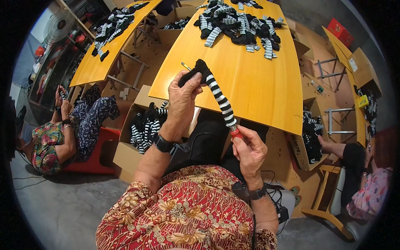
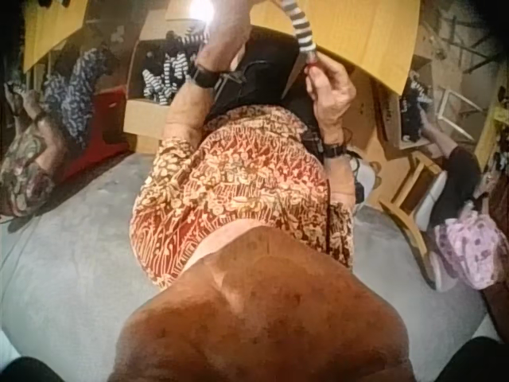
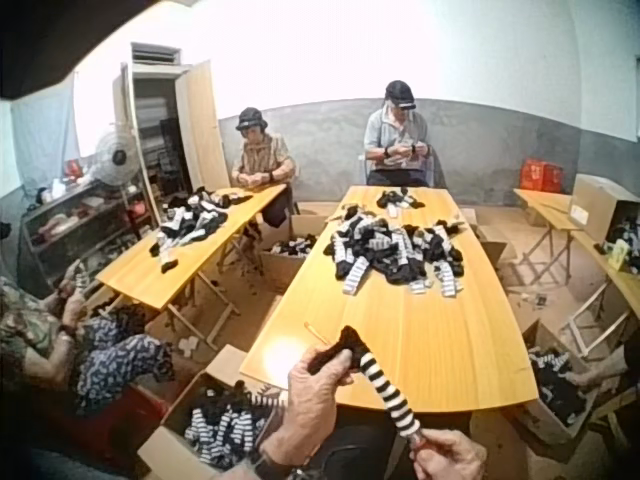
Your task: The person sits at a wooden table and uses a red-handled screwdriver to pull the fabric of black and white striped socks inside out. They repeatedly insert the tool into the sock opening and pull the fabric over the tool to turn the sock, then place the finished item on the table.
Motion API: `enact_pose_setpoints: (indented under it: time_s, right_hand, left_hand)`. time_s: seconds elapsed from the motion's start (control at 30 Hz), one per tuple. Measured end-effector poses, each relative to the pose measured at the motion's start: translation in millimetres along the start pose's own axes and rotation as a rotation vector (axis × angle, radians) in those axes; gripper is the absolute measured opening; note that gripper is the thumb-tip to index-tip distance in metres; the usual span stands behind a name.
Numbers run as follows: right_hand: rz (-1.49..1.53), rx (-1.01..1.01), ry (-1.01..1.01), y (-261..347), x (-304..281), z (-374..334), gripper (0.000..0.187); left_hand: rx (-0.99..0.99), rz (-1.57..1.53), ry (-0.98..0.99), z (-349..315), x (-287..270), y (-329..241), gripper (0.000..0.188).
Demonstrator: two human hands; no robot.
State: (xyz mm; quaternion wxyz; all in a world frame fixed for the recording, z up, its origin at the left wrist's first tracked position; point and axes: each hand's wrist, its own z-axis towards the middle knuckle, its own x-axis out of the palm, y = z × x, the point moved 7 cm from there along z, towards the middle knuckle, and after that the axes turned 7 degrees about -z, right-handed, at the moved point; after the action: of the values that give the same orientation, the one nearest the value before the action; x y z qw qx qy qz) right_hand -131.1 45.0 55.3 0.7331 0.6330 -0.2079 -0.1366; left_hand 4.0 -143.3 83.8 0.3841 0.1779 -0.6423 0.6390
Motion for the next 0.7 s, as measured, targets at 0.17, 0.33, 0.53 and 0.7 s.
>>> enact_pose_setpoints:
  time_s: [0.17,0.33,0.53,0.7]
  right_hand:
    - [-0.010,0.004,0.002,-2,3,10,0.024]
    - [-0.069,0.051,0.083,0,-5,10,0.023]
    - [-0.001,0.050,0.050,-2,-1,13,0.021]
    - [0.221,0.191,0.062,-2,-16,16,0.023]
  left_hand:
    - [-0.104,-0.046,-0.008,-7,-5,15,0.020]
    - [-0.186,-0.120,-0.055,0,-14,8,0.021]
    - [-0.198,0.023,0.093,0,-18,18,0.029]
    - [-0.019,0.245,0.384,-5,4,-23,0.067]
